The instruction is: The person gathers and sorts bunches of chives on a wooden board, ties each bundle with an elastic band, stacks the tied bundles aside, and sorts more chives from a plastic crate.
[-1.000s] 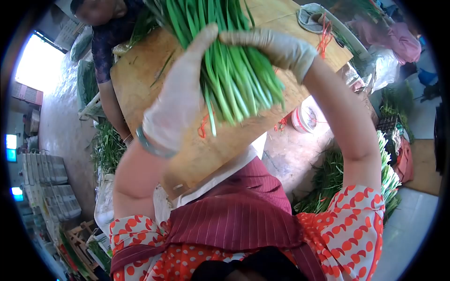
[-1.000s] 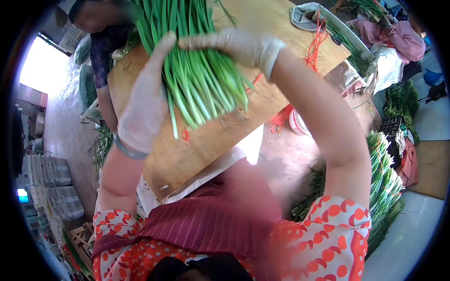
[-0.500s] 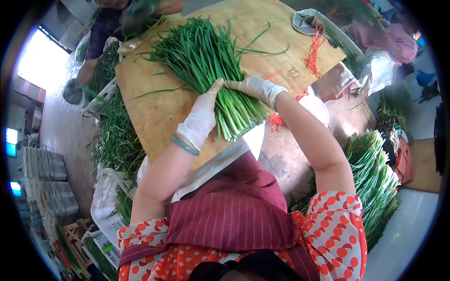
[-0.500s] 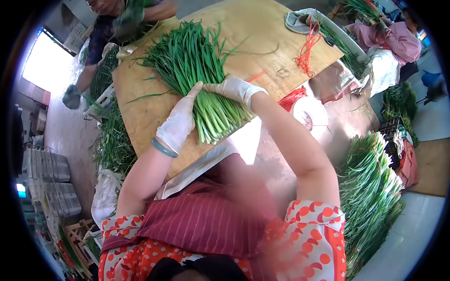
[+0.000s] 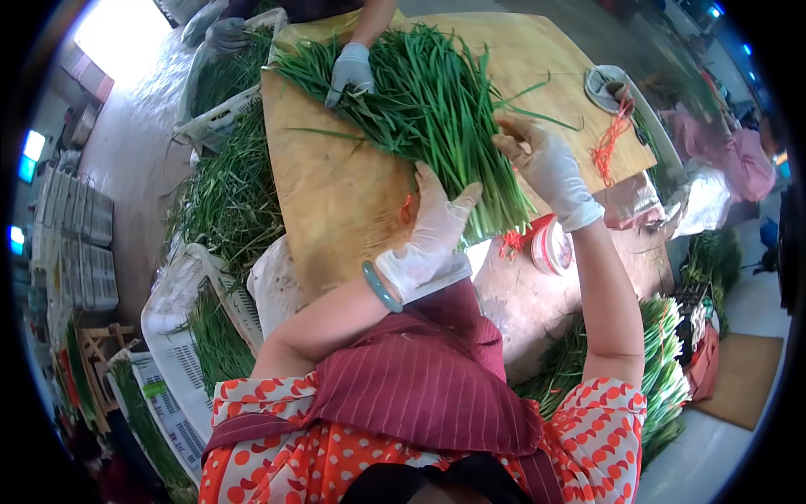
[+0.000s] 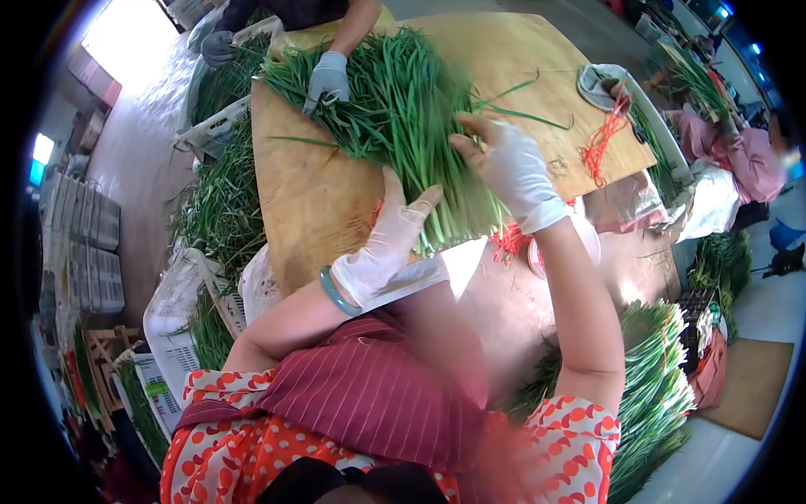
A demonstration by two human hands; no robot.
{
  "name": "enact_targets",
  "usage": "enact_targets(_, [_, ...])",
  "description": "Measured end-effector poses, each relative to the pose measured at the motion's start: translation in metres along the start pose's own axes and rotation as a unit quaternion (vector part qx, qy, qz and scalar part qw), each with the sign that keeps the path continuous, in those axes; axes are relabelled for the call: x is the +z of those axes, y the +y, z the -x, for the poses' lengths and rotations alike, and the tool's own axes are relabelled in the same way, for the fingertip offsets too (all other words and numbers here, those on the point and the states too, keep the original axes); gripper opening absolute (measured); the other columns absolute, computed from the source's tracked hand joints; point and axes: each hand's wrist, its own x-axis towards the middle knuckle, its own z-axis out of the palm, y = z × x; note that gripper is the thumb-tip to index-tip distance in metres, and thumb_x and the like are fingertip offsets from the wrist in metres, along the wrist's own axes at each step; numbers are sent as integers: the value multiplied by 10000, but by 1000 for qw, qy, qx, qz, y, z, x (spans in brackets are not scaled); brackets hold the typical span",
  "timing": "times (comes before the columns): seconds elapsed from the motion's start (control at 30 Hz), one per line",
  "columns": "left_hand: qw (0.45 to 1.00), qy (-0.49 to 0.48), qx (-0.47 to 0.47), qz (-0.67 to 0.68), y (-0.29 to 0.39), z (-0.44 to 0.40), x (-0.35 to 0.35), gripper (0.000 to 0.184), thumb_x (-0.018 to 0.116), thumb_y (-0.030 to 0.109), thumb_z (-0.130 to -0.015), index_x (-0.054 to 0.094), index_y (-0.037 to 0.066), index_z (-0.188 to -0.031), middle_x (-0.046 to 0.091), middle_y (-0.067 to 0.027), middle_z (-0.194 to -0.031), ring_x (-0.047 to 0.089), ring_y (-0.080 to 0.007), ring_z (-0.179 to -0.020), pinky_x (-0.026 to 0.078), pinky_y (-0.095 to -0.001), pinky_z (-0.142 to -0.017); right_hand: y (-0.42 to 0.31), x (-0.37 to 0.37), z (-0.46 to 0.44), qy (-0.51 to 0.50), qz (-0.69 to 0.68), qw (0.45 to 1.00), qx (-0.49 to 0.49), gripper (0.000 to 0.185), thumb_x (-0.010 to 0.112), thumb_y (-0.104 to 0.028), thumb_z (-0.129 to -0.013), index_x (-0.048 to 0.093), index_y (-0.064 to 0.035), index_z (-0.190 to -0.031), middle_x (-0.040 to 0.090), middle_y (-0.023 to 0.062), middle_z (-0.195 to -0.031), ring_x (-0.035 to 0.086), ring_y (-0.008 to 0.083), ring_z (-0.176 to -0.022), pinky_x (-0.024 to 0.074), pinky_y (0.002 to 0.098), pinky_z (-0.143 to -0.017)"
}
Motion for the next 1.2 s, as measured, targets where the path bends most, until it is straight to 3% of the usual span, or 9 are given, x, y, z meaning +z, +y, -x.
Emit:
enact_targets(0.17, [930, -111, 57, -345, 6, 12, 8, 614, 490, 299, -901, 210, 34, -1380, 336, -125, -1378, 349, -202, -1253, 302, -334, -1021, -81, 50, -24, -292, 77, 923, -238, 229, 618, -106, -759, 673, -113, -981, 648, 116, -893, 627, 305, -815, 496, 380, -733])
enact_targets(0.47, [764, -283, 179, -551, -31, 19, 6, 405, 302, 97, -959, 290, 49, -1361, 330, -85, -1389, 260, -166, -1311, 215, -297, -1097, -54, 157, -24, -357, 311, 814, -336, 136, 563, -87, -678, 684, -114, -733, 663, 95, -762, 634, 297, -734, 491, 352, -712])
enact_targets(0.53, [888, -145, 178, -400, -126, -5, 50, 398, 399, 199, -907, 417, 67, -1282, 455, -141, -1296, 436, -284, -1202, 365, -385, -976, -66, 146, -20, -357, 386, 766, -369, 136, 563, -99, -683, 687, -134, -724, 661, 72, -744, 637, 277, -737, 489, 350, -719])
enact_targets(0.67, [887, -191, 165, -386, -110, -9, 47, 426, 434, 227, -892, 407, 52, -1279, 431, -164, -1311, 423, -296, -1210, 355, -394, -984, -58, 145, -31, -374, 330, 801, -331, 115, 588, -128, -681, 686, -171, -722, 655, 25, -766, 624, 234, -811, 459, 354, -752])
enact_targets(0.77, [962, -64, 169, -205, -55, 1, 26, 555, 505, 249, -856, 334, 27, -1336, 412, -189, -1325, 412, -319, -1218, 336, -396, -1005, -64, 111, -47, -291, 226, 891, -265, 44, 637, -207, -700, 670, -191, -723, 632, -24, -877, 556, 218, -915, 384, 361, -814])
enact_targets(0.87, [981, -23, 191, 2, -4, 14, -10, 609, 526, 140, -888, 222, -9, -1394, 373, -114, -1359, 349, -201, -1257, 274, -294, -1051, -42, 84, -51, -178, 134, 955, -198, 58, 653, -209, -722, 668, -167, -758, 627, -18, -880, 551, 218, -912, 375, 371, -828])
enact_targets(1.03, [978, -32, 181, -96, 1, 10, -59, 466, 552, 111, -879, 416, -6, -1308, 520, -101, -1185, 471, -190, -1130, 364, -300, -980, -22, 71, -39, -107, 52, 983, -141, 67, 668, -179, -739, 667, -152, -800, 614, -12, -981, 512, 216, -1028, 300, 413, -919])
enact_targets(1.1, [987, 7, 64, 144, 5, -8, -64, 345, 610, 79, -837, 546, -25, -1159, 591, -76, -1051, 548, -153, -950, 427, -258, -872, -23, 70, -35, -93, 44, 985, -141, 66, 668, -187, -742, 662, -153, -799, 600, -7, -1041, 486, 212, -1077, 262, 431, -953])
enact_targets(1.2, [989, 3, 44, 142, 12, -28, -57, 247, 614, 34, -826, 593, -25, -1065, 608, -26, -971, 535, -81, -856, 432, -213, -800, -22, 67, -34, -76, 53, 980, -175, 75, 662, -187, -748, 665, -160, -818, 593, -1, -1067, 472, 220, -1102, 247, 440, -974])
